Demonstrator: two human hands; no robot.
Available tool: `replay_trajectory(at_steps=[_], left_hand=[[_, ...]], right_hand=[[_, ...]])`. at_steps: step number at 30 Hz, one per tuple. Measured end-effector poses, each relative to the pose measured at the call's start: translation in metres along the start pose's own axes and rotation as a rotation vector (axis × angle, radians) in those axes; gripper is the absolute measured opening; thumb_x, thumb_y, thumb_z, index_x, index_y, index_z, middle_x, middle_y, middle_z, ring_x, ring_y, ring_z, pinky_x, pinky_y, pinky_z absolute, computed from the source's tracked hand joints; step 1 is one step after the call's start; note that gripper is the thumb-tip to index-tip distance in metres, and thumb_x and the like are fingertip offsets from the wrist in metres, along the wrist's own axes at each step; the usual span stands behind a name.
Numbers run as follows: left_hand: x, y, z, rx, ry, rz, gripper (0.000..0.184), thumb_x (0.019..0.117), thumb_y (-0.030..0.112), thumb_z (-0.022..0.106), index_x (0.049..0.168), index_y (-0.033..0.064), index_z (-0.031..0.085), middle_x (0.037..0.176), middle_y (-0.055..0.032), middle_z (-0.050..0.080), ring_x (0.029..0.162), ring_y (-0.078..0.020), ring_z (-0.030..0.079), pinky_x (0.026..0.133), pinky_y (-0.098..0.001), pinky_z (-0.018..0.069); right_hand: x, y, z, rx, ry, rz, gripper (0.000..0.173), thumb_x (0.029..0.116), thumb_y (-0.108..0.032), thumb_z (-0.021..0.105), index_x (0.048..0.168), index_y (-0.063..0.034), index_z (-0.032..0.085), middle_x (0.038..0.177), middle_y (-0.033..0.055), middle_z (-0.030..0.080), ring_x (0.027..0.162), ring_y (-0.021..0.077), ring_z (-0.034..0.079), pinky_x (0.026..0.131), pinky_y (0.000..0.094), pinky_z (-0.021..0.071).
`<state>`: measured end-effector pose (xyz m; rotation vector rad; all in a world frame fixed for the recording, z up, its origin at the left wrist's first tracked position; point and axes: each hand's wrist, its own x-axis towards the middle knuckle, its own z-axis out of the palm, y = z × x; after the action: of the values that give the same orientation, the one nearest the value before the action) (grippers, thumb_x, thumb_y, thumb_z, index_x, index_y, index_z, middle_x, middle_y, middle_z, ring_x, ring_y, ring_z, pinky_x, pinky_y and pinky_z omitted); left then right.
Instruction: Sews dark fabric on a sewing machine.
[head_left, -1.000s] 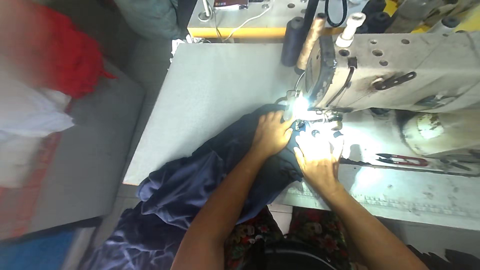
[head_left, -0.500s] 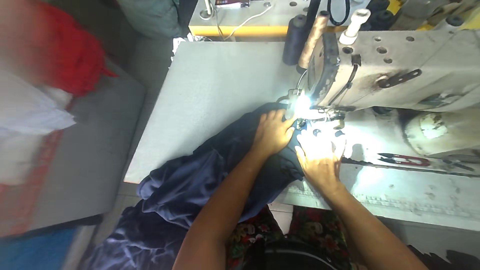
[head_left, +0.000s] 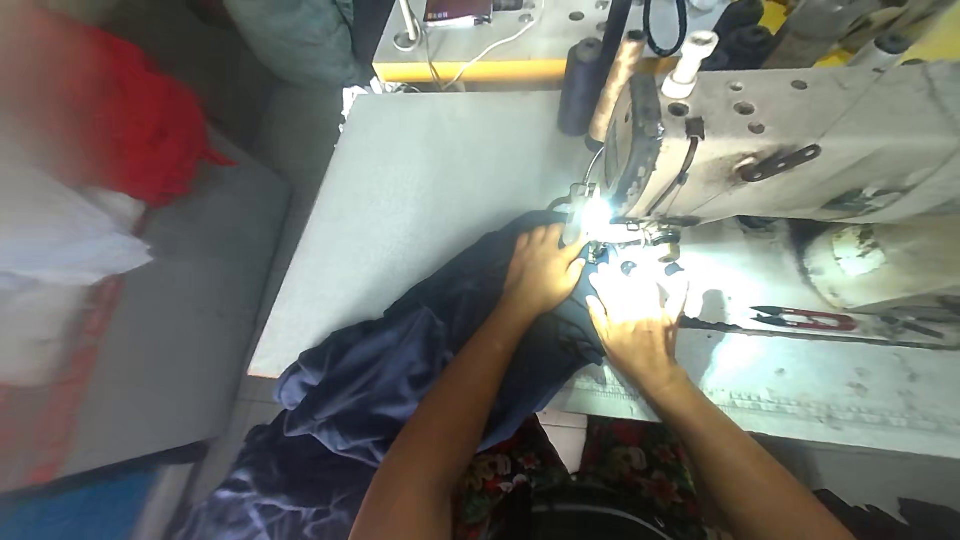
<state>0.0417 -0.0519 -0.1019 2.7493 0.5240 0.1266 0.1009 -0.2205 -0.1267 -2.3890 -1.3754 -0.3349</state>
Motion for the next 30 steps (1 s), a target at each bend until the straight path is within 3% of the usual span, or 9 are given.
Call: replay_trajectory(at_steps=[14,21,30], left_hand=[[0.0054,0.0002,-0.0007,0.007,-0.016,-0.017,0.042,0.1069,0.034,0.045,0.142,0.0205,0.063,0.147,-0.0196,0.053,0.137,-0.038,0.047,0.109,-0.0564,0.0336],[0.004,-0.0011,0.0004,0.009,0.026,0.024,0.041,0.1031,0.034,0.051,0.137,0.0176,0.067,0.144,-0.0205,0.056,0.135,-0.039,0.05,0.107,-0.0581,0.0352],[0.001,-0.0057,0.0012,0.006,-0.018,0.056,0.064,0.0956,0.061,0.056,0.144,0.0186,0.061,0.147,-0.0238,0.053,0.136,-0.0411,0.048,0.11,-0.0603,0.032]], right_hand=[[0.0026,0.0011,-0.0023,0.011,-0.01,-0.016,0.039,0.1047,-0.028,0.048,0.13,-0.0085,0.071,0.138,0.0084,0.067,0.132,0.0433,0.057,0.106,0.0816,0.023],[0.002,0.001,-0.0016,0.021,-0.015,-0.007,0.039,0.1048,-0.028,0.048,0.131,-0.0091,0.07,0.14,0.0082,0.066,0.133,0.0427,0.056,0.107,0.0805,0.0238],[-0.0024,0.0034,-0.0087,0.13,-0.018,0.035,0.035,0.1017,-0.028,0.058,0.122,-0.0043,0.074,0.134,0.0123,0.069,0.131,0.0406,0.058,0.112,0.0762,0.0226]])
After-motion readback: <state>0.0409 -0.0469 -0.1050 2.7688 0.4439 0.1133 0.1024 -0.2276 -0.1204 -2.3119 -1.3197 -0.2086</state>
